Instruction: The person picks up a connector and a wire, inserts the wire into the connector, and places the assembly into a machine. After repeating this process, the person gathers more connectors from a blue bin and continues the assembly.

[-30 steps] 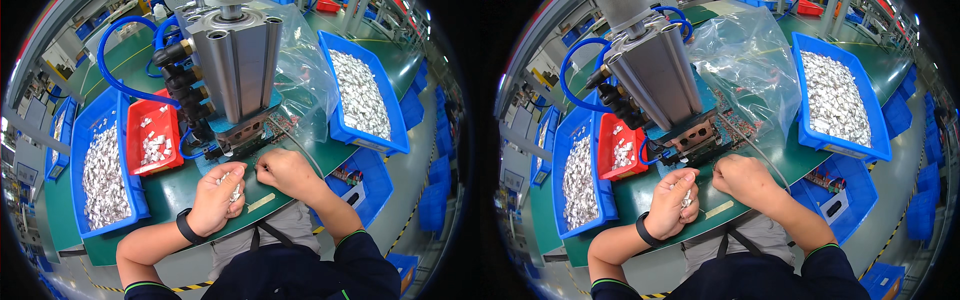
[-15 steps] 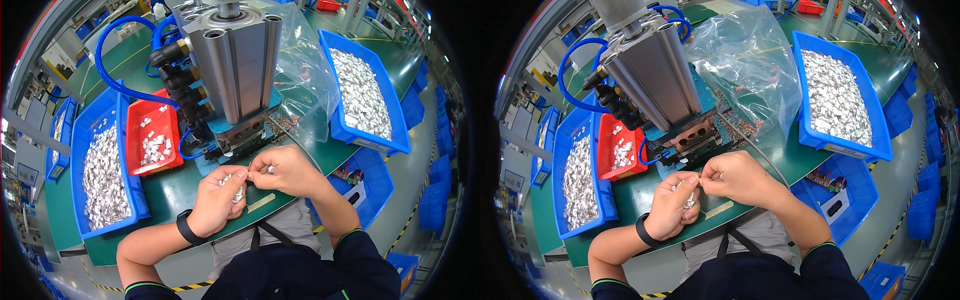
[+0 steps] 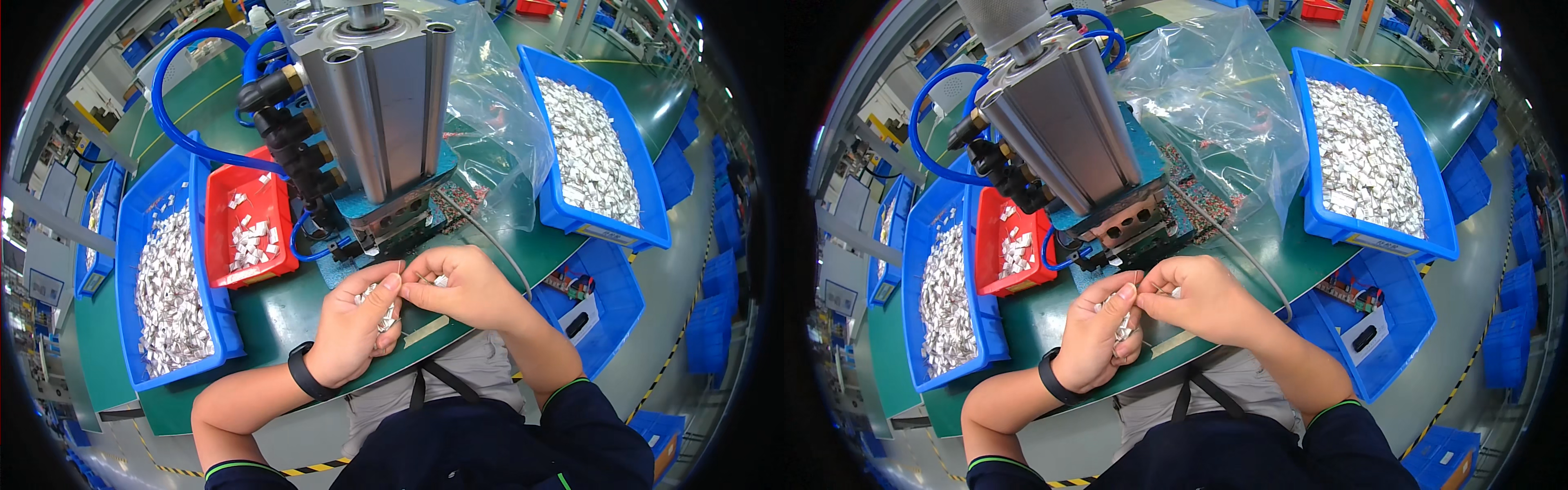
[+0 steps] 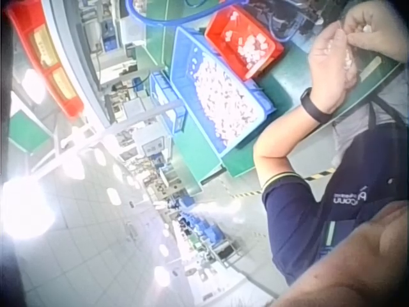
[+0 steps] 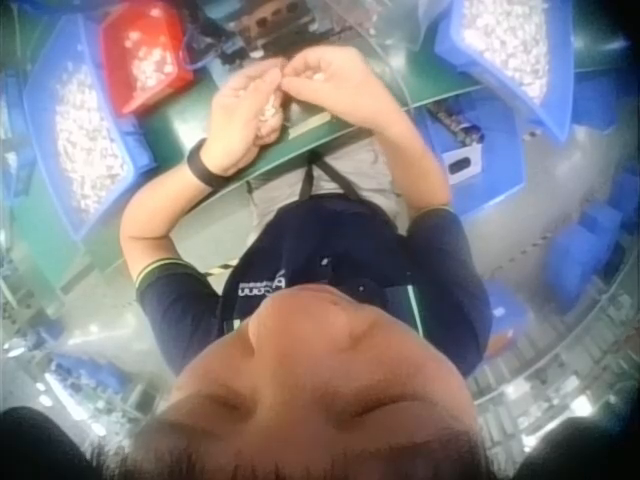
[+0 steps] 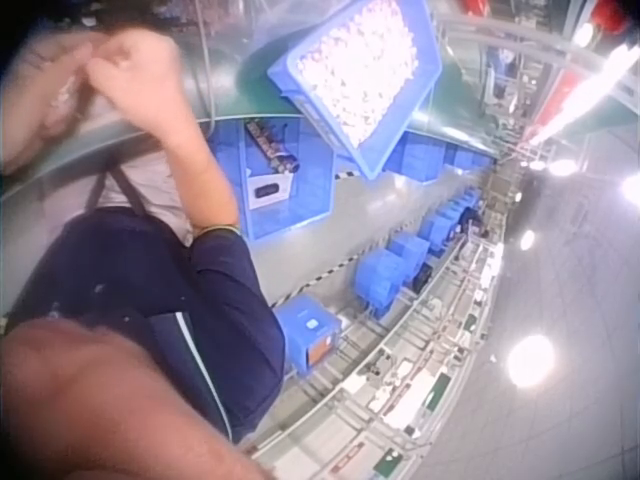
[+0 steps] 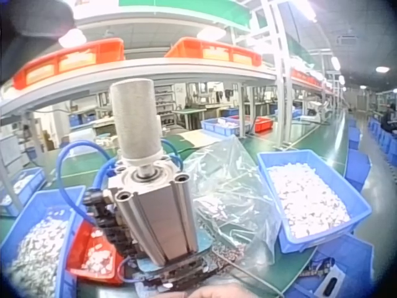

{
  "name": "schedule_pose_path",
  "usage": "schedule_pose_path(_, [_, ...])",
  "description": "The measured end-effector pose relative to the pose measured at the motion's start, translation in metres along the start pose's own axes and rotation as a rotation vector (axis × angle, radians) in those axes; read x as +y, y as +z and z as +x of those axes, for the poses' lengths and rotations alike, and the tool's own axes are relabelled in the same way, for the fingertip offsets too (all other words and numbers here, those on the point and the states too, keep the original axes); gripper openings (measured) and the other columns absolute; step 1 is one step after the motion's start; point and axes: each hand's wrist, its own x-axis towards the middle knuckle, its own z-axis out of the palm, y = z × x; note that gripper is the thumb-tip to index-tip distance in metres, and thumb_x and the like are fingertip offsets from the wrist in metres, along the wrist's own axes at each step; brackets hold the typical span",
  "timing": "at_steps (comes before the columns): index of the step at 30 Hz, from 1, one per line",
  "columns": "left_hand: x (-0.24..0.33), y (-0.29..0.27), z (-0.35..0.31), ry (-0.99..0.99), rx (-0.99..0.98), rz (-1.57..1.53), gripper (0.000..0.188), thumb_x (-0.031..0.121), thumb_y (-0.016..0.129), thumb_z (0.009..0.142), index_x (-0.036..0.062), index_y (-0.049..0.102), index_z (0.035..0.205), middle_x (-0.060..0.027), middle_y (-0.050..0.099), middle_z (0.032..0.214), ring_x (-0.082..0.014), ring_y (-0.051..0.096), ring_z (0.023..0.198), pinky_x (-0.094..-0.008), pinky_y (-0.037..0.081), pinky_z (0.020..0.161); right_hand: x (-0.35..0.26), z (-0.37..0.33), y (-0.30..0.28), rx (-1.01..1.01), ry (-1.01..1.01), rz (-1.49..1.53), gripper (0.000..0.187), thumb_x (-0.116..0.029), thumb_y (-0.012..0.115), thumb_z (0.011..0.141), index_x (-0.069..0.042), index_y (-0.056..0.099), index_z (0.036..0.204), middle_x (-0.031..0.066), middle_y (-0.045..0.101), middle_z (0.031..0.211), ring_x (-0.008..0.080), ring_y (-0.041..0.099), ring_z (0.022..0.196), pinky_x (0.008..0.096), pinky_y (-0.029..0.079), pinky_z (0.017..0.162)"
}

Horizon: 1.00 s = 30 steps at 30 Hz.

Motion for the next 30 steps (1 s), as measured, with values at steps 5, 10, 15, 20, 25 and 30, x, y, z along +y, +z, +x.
schedule_pose_path(5, [-0.003,-0.005,0.001,0.003,-0.024,0.044,0.021,0.022,0.057,0.095,0.0088,0.056,0.111,-0.0017,0.049,0.067,-0.0080,0.039,0.043,-0.0226,0.027,0.037,-0.002,0.002,-0.006,-0.047,0.053,-0.125,0.020,-0.019,0.070,0.082,0.001,0.067,0.085,0.0024,0.065,0.074,0.0055,0.056,0.069,0.0238,0.046,0.061])
schedule_pose_path(10, [0.000,-0.002,0.000,-0.008,0.015,0.015,0.016,0.024,0.056,0.095,0.0125,0.056,0.107,-0.0018,0.048,0.066,-0.0089,0.038,0.041,-0.0232,0.026,0.037,0.011,-0.002,0.003,-0.032,0.115,0.072,0.022,-0.021,0.069,0.085,0.000,0.066,0.088,-0.0010,0.062,0.073,0.0042,0.052,0.067,0.0224,0.043,0.058])
schedule_pose_path(15, [0.002,-0.002,0.000,-0.005,0.030,-0.027,0.016,0.023,0.055,0.096,0.0136,0.056,0.108,-0.0017,0.048,0.066,-0.0089,0.037,0.041,-0.0232,0.026,0.037,0.007,-0.006,0.008,-0.001,0.085,0.206,0.022,-0.021,0.067,0.088,0.000,0.065,0.091,-0.0042,0.058,0.071,0.0023,0.049,0.063,0.0210,0.039,0.052])
schedule_pose_path(20, [0.003,-0.002,0.000,-0.021,0.000,-0.015,0.020,0.023,0.053,0.097,0.0135,0.055,0.115,-0.0025,0.048,0.068,-0.0090,0.037,0.042,-0.0224,0.027,0.037,0.001,0.000,-0.002,0.082,0.104,0.372,0.020,-0.019,0.066,0.088,0.001,0.063,0.086,-0.0061,0.053,0.064,-0.0011,0.042,0.053,0.0173,0.029,0.044])
schedule_pose_path(25, [0.002,-0.003,0.001,-0.039,-0.011,-0.019,0.024,0.023,0.053,0.097,0.0124,0.054,0.118,-0.0032,0.048,0.069,-0.0091,0.037,0.042,-0.0221,0.026,0.037,-0.003,0.010,-0.001,0.141,0.115,0.420,0.015,-0.010,0.066,0.086,0.000,0.057,0.080,-0.0037,0.045,0.058,0.0005,0.033,0.043,0.0192,0.019,0.037])
schedule_pose_path(30, [0.003,-0.004,0.001,-0.047,-0.028,-0.006,0.025,0.023,0.053,0.097,0.0119,0.054,0.120,-0.0033,0.048,0.069,-0.0091,0.037,0.042,-0.0221,0.026,0.037,-0.001,0.014,0.001,0.220,0.107,0.436,0.018,-0.010,0.067,0.085,-0.003,0.054,0.075,-0.0027,0.045,0.057,0.0010,0.032,0.042,0.0201,0.018,0.036])
